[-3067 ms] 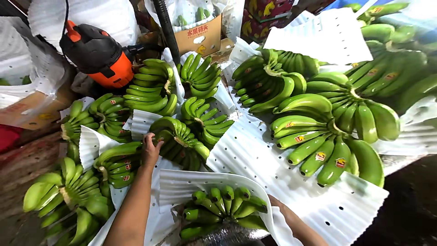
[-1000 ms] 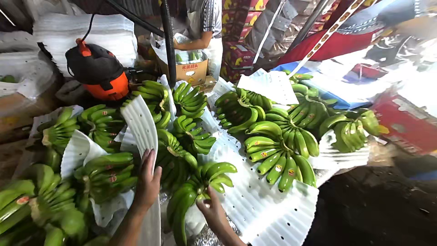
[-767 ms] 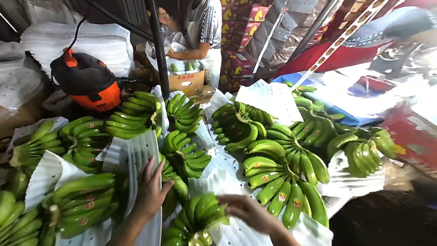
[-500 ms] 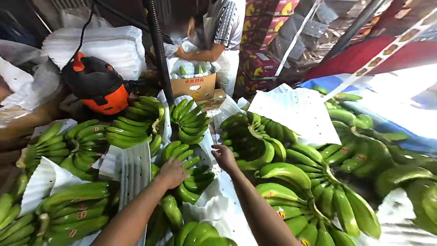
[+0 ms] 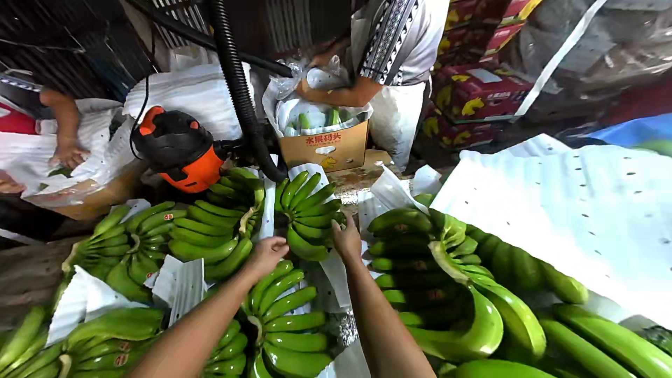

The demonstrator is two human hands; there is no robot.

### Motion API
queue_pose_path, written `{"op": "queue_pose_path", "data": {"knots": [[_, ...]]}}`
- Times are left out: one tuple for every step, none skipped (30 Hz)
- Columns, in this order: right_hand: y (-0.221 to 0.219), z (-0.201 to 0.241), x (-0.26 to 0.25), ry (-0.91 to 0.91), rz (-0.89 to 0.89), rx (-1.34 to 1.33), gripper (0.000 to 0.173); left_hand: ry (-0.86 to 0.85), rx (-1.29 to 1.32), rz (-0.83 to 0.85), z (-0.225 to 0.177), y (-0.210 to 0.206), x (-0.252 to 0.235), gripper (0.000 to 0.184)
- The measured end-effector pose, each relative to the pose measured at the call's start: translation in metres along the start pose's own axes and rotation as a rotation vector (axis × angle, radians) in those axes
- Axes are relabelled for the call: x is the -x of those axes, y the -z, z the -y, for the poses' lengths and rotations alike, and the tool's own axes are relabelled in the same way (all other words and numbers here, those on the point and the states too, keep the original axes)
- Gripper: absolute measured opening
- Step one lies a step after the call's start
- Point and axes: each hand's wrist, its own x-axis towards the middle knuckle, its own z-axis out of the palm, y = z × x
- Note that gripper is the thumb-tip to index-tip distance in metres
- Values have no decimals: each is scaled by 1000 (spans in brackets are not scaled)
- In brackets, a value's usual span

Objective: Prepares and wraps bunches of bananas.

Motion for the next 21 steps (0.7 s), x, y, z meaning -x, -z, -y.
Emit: {"op": "queue_pose_path", "data": {"knots": [[0,-4,2,-12,2,-33,52,74,144,-65,-3,-4,-27,42],[-1,-11,3,-8,-6,-67,51,153,249,-116,-4,-11,-52,45],[-2,-16,5,8,-12,-98,52,233,316,-159,-4,-19,-75,49],[-4,-21,7,31,-19,-122,52,306,349,-201,-4,-25,-93,55],[-5,-25,9,51,-21,-135,53,366,375,-234,-4,-31,-107,64],[-6,-29,10,62,-24,-137,53,416,407,-241,-4,-34,-118,72],[-7,-31,11,67,-32,-140,53,440,430,-244,-2,-37,-130,78],[-7,-33,10,67,-44,-142,53,438,455,-246,-1,-41,-139,81],[-8,-33,9,66,-56,-143,53,423,475,-246,-1,-45,-147,81],[-9,-33,9,71,-63,-147,53,408,495,-244,0,-48,-153,80],[-9,-32,9,85,-58,-167,53,397,524,-253,3,-50,-157,77],[-7,-31,11,104,-27,-204,52,388,552,-266,9,-52,-158,75],[-3,-28,12,129,20,-247,49,371,568,-280,17,-52,-157,73],[4,-23,10,145,70,-297,44,341,578,-288,24,-50,-157,72],[14,-18,8,142,110,-353,40,308,592,-281,30,-48,-156,70],[25,-15,4,129,122,-425,43,277,617,-264,37,-48,-154,67],[34,-15,-2,127,97,-508,47,250,655,-240,43,-48,-150,63],[41,-15,-11,127,39,-589,49,217,709,-222,45,-48,-146,55],[48,-13,-20,102,-19,-644,49,177,784,-212,43,-47,-139,43],[54,-11,-30,62,-53,-672,49,133,874,-209,37,-46,-131,33],[57,-10,-40,11,-43,-679,53,71,993,-202,29,-46,-123,27]]}}
